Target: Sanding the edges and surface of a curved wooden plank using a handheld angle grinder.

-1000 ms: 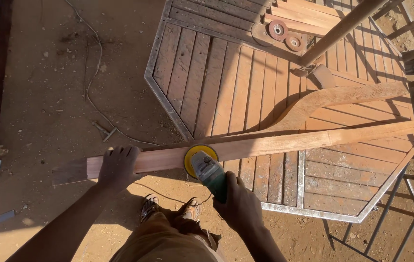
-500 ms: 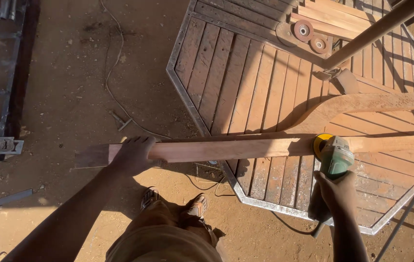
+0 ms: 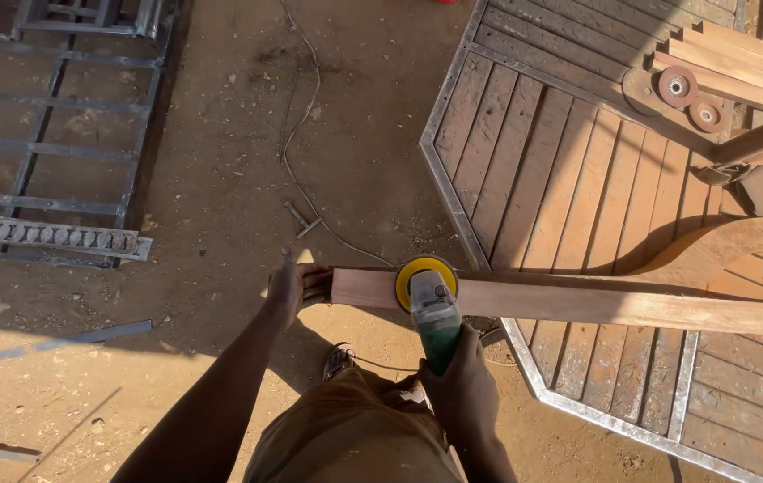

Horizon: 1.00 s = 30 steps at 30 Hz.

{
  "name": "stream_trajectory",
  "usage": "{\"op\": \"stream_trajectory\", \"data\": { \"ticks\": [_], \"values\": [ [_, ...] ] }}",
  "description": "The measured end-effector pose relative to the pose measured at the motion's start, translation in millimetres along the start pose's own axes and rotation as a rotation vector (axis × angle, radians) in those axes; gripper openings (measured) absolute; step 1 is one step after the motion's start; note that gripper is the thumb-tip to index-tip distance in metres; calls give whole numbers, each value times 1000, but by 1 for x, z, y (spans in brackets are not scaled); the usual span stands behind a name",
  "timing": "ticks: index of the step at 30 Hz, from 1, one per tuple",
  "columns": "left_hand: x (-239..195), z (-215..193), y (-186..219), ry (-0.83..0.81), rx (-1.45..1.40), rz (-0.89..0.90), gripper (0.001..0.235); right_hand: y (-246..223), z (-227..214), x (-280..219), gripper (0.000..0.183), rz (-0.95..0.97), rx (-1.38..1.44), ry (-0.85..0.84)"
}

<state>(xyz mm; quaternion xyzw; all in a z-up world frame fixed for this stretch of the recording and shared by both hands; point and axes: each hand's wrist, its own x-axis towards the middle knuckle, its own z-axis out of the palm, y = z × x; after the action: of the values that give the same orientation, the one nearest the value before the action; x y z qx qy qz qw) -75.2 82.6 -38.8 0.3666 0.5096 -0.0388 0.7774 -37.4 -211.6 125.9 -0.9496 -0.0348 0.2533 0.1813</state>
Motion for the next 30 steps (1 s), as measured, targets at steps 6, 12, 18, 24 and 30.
{"op": "stream_trajectory", "data": {
  "ticks": [6, 12, 18, 24, 30],
  "values": [
    [-7, -16, 8, -222, -59, -60, 120, -26, 10, -7, 68, -103, -95, -20],
    [2, -25, 11, -324, -66, -126, 118, -39, 19, -20, 71, -78, -73, -7],
    [-3, -25, 14, -330, -111, -141, 118, -54, 32, -28, 55, -215, -207, -60],
    [16, -30, 4, -338, -107, -165, 119, -51, 31, -32, 70, -62, -135, -14],
    [2, -29, 16, -340, -122, -198, 123, -71, 30, -23, 72, -187, -211, -69]
  ]
}}
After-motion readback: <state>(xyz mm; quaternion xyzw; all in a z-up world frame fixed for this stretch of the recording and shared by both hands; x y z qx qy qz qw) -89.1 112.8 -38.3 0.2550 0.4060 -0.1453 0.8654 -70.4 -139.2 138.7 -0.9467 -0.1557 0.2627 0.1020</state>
